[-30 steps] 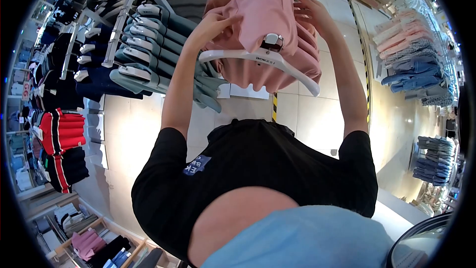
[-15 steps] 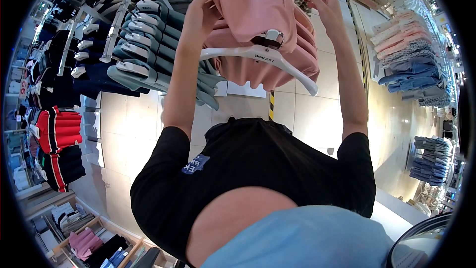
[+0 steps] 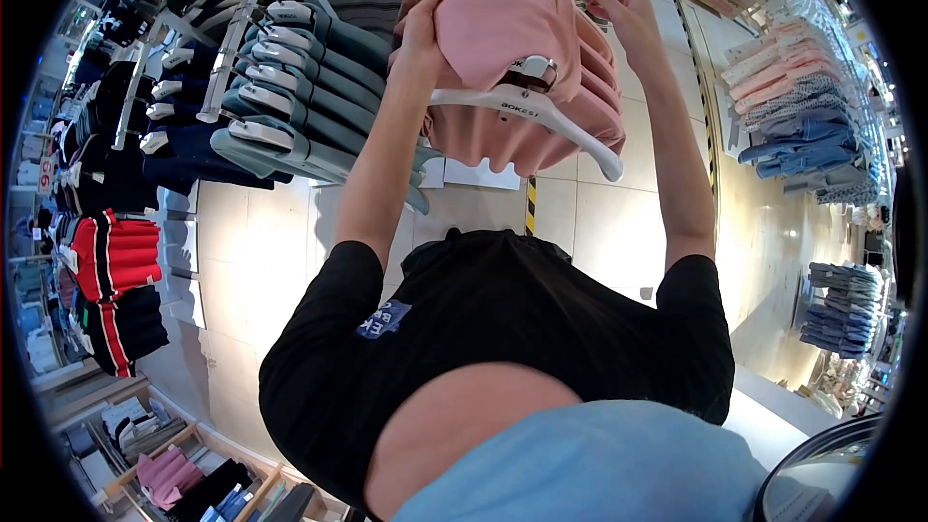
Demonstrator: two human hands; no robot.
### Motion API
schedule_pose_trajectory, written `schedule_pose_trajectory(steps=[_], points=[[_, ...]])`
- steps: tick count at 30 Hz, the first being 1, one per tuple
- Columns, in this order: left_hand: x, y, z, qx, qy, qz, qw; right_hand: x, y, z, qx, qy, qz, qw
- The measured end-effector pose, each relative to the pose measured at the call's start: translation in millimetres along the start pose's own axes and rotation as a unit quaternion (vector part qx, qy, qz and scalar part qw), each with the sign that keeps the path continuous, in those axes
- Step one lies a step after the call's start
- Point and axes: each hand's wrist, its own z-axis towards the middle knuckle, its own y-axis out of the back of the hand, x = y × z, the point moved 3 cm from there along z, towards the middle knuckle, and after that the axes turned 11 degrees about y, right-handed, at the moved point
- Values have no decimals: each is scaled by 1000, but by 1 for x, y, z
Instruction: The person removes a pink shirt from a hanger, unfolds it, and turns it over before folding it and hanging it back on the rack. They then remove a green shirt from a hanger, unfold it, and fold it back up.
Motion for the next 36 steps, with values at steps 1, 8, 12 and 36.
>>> schedule_pose_trajectory(steps=[1,8,12,36], points=[[3,6,0,-7,23,-16,1000,0,-1,-3,1,-3,-4,1000],[-7,-8,-11,55,2,-36,998,-9,0,-13,-6,-22,-5,1000],[-8,8,9,31,18,-9,999,-11,2,-15,-9,-22,-3,1000],[-8,16,-53,-235,-296,580,722,-27,22,-86,46,-32,-54,997]])
